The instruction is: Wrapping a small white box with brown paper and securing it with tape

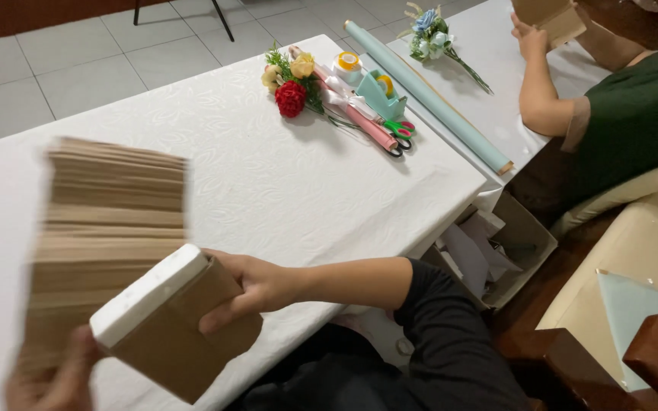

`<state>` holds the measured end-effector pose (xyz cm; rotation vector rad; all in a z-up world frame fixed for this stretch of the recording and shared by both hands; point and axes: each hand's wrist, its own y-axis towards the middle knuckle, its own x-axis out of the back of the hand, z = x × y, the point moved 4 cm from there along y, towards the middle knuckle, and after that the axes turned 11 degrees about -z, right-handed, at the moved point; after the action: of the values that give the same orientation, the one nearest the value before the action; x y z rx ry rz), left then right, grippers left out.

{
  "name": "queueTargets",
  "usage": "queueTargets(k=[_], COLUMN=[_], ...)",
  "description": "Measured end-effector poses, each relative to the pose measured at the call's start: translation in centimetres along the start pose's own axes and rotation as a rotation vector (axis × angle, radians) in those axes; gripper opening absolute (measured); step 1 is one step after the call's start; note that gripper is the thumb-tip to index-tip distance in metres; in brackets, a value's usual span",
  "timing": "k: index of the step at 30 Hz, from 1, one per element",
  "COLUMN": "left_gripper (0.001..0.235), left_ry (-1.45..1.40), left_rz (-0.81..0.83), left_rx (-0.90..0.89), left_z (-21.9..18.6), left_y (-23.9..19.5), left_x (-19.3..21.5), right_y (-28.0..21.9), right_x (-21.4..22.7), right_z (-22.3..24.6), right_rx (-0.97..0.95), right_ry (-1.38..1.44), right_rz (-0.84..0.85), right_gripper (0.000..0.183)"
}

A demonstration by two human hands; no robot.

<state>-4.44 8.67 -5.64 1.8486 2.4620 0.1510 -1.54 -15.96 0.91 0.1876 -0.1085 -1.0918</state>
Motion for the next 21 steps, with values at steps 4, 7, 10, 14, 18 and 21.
queueTargets(k=[4, 7, 10, 14, 18, 21], left_gripper=[0.035, 0.055, 0.049, 0.043, 0.042, 0.039], left_ry=[0.009, 0.026, 0.233, 0.27, 0.242, 0.232], left_rz=[0.229, 0.534, 0.623, 0.655, 0.565, 0.524], left_rx=[0.409, 0.389, 0.538, 0.588, 0.657, 0.656], left_z=[-8.5, -6.2, -3.8, -0.1, -0.4, -1.4], left_y=[1.3, 1.4, 0.5, 0.8, 1.1, 1.4], left_x=[-8.9, -9.4, -7.8, -4.9, -4.0, -4.7], right_y=[-3.2, -5.6, -7.5, -12.2, -12.9, -10.5], right_x=[3.8, 14.7, 27.5, 39.0, 40.2, 36.2], right_z=[-2.4, -4.3, 2.3, 5.5, 4.5, 3.7], right_rx=[-0.315, -0.232, 0.041, -0.001, -0.06, -0.164], right_ry=[0.328, 0.424, 0.35, 0.11, 0.172, 0.132], right_rz=[-0.228, -0.649, -1.066, -1.547, -1.494, -1.401], right_gripper=[0.044, 0.051, 0.059, 0.059, 0.064, 0.065])
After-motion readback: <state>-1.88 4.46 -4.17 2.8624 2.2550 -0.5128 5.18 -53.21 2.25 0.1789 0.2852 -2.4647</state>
